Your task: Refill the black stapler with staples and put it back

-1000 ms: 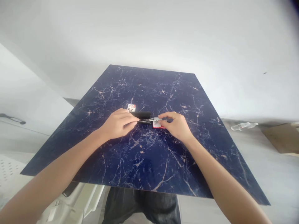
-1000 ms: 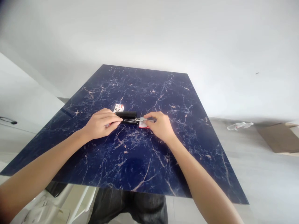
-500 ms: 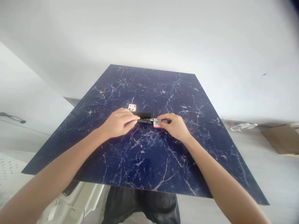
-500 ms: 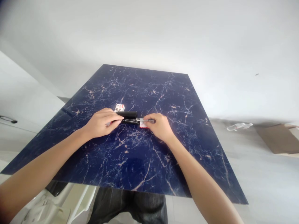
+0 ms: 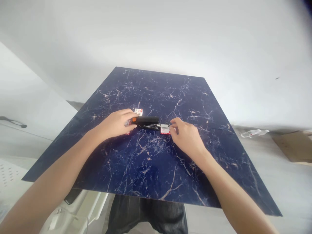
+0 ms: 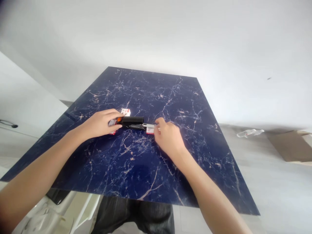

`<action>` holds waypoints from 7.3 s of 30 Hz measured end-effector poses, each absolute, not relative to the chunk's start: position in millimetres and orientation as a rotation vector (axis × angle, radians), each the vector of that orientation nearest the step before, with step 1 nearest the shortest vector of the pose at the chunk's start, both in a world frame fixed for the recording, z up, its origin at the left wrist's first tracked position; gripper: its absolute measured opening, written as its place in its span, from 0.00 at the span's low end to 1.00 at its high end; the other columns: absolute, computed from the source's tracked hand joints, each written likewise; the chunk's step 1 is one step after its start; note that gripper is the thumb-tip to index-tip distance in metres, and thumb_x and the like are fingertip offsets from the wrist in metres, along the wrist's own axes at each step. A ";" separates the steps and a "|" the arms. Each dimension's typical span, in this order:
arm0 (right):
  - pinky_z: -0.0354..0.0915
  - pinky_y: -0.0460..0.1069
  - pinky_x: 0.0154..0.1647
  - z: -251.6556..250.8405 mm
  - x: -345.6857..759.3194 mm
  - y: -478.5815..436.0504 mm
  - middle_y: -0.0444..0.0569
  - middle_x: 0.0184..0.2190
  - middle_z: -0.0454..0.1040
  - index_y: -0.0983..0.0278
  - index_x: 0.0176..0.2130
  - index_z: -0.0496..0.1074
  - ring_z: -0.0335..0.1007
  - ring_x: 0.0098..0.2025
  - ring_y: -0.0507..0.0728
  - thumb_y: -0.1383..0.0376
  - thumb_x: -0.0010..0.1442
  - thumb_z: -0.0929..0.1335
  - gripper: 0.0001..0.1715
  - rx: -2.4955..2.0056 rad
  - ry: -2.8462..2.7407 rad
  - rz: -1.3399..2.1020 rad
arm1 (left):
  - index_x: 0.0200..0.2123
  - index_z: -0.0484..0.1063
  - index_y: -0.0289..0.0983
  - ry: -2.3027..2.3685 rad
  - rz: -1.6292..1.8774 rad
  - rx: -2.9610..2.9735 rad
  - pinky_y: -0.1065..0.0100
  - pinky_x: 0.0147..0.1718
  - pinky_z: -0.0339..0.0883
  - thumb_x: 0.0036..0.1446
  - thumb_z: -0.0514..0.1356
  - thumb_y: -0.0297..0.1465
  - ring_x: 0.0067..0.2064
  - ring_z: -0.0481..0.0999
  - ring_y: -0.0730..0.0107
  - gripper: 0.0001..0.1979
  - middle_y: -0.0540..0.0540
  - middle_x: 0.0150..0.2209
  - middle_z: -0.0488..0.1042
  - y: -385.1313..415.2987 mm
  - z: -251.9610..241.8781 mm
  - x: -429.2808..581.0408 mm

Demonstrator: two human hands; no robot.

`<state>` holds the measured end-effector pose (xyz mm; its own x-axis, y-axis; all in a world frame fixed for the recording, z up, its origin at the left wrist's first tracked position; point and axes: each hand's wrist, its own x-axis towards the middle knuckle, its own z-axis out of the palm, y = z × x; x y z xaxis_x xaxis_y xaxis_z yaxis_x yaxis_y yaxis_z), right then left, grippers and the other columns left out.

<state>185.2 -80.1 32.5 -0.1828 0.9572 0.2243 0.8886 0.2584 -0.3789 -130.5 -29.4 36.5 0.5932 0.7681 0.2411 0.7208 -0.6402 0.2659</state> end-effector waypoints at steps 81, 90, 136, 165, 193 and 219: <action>0.75 0.60 0.56 35.5 159.0 -92.8 0.55 0.62 0.72 0.58 0.35 0.68 0.74 0.60 0.64 0.58 0.65 0.73 0.12 -0.947 -2.090 0.347 | 0.65 0.68 0.48 0.805 0.855 2.668 0.46 0.66 0.68 0.65 0.63 0.30 0.70 0.66 0.48 0.25 0.42 0.75 0.56 -73.8 36.8 -80.8; 0.77 0.59 0.51 33.5 163.4 -95.3 0.56 0.69 0.64 0.58 0.49 0.74 0.79 0.49 0.61 0.60 0.68 0.71 0.11 -1.024 -2.053 0.427 | 0.60 0.71 0.43 1.146 0.818 2.577 0.46 0.60 0.70 0.58 0.70 0.41 0.61 0.73 0.48 0.28 0.40 0.60 0.73 -53.7 45.6 -104.0; 0.76 0.55 0.46 16.1 160.8 -91.9 0.51 0.54 0.81 0.57 0.60 0.66 0.82 0.41 0.58 0.61 0.65 0.71 0.26 -1.240 -1.957 0.874 | 0.78 0.40 0.49 1.138 0.399 2.457 0.29 0.71 0.45 0.47 0.75 0.55 0.78 0.35 0.31 0.66 0.34 0.79 0.35 -41.2 5.6 -111.6; 0.75 0.61 0.51 19.5 197.9 -63.9 0.50 0.46 0.84 0.59 0.63 0.67 0.83 0.44 0.66 0.62 0.52 0.72 0.39 -1.615 -1.690 0.491 | 0.71 0.57 0.42 0.950 0.709 2.626 0.44 0.66 0.62 0.47 0.74 0.47 0.65 0.68 0.43 0.52 0.37 0.64 0.66 8.5 5.6 -16.7; 0.64 0.64 0.60 29.0 356.0 -28.9 0.63 0.56 0.76 0.66 0.57 0.72 0.70 0.57 0.70 0.60 0.62 0.64 0.26 -1.899 -1.271 -0.269 | 0.76 0.47 0.36 0.777 0.758 2.570 0.42 0.73 0.45 0.65 0.57 0.56 0.78 0.46 0.40 0.47 0.30 0.77 0.45 51.4 -2.9 201.6; 0.61 0.69 0.71 -3.9 176.7 -13.8 0.59 0.69 0.67 0.61 0.71 0.62 0.61 0.71 0.68 0.50 0.74 0.62 0.34 -1.004 -2.316 0.304 | 0.40 0.79 0.36 0.973 0.567 2.793 0.51 0.50 0.76 0.65 0.56 0.27 0.45 0.82 0.54 0.10 0.41 0.42 0.82 13.7 -5.1 -3.8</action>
